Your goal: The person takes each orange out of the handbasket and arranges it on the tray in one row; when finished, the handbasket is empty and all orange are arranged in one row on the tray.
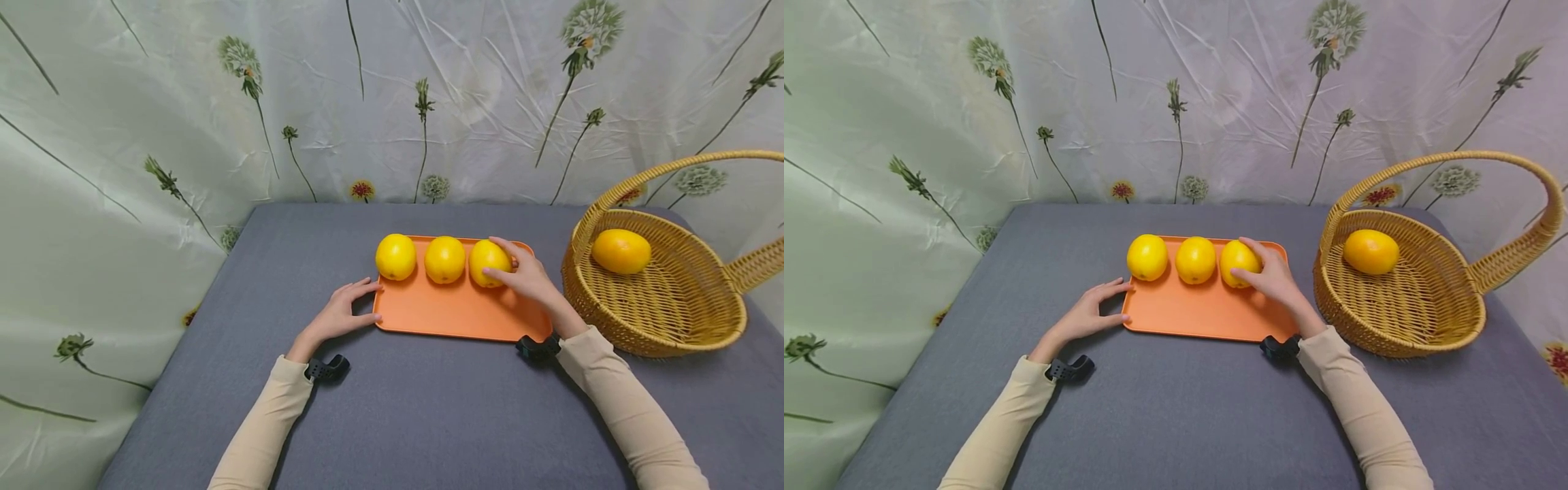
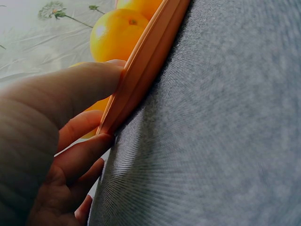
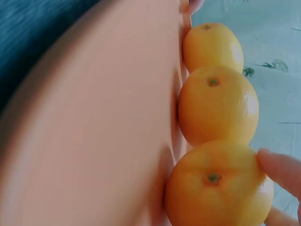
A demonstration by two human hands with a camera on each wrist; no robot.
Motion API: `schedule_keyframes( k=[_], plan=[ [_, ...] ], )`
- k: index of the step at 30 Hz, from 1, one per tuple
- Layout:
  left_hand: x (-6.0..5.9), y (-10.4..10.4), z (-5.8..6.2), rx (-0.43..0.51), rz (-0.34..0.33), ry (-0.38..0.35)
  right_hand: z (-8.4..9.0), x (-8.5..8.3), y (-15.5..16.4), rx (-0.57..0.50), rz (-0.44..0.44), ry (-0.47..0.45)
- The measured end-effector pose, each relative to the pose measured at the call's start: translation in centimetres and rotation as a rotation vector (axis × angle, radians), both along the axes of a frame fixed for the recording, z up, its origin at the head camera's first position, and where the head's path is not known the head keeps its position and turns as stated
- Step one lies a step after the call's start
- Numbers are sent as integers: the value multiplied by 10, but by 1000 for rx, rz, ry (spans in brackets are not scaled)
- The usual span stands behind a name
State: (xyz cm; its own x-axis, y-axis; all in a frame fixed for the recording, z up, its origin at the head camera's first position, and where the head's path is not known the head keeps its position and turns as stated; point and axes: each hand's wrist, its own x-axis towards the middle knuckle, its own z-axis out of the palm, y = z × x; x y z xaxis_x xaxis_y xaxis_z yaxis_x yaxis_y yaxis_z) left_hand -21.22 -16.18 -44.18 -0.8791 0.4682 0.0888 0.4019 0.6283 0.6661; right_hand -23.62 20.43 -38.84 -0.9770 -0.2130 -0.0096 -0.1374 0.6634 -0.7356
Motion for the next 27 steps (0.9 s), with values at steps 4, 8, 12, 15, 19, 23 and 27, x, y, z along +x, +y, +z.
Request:
schedule_keyframes(
  k=[4,8,12,15,19,23,27],
  plan=[
    [0,-1,0,-5,1,1,-2,-3,-3,-62,30,-6],
    [0,-1,-1,-13,-2,10,-2,-4,-8,-85,55,-26],
    [0,-1,0,-1,-6,17,0,-4,-15,-62,49,-36],
    [0,-1,1,4,-6,16,1,-4,-17,-58,42,-40],
    [-1,-1,0,1,-4,18,1,-4,-17,-59,37,-55],
    [-1,-1,-1,2,-4,15,0,-4,-16,-55,34,-71],
    [-1,-1,0,6,-7,14,-1,-5,-15,-56,40,-75]
  ],
)
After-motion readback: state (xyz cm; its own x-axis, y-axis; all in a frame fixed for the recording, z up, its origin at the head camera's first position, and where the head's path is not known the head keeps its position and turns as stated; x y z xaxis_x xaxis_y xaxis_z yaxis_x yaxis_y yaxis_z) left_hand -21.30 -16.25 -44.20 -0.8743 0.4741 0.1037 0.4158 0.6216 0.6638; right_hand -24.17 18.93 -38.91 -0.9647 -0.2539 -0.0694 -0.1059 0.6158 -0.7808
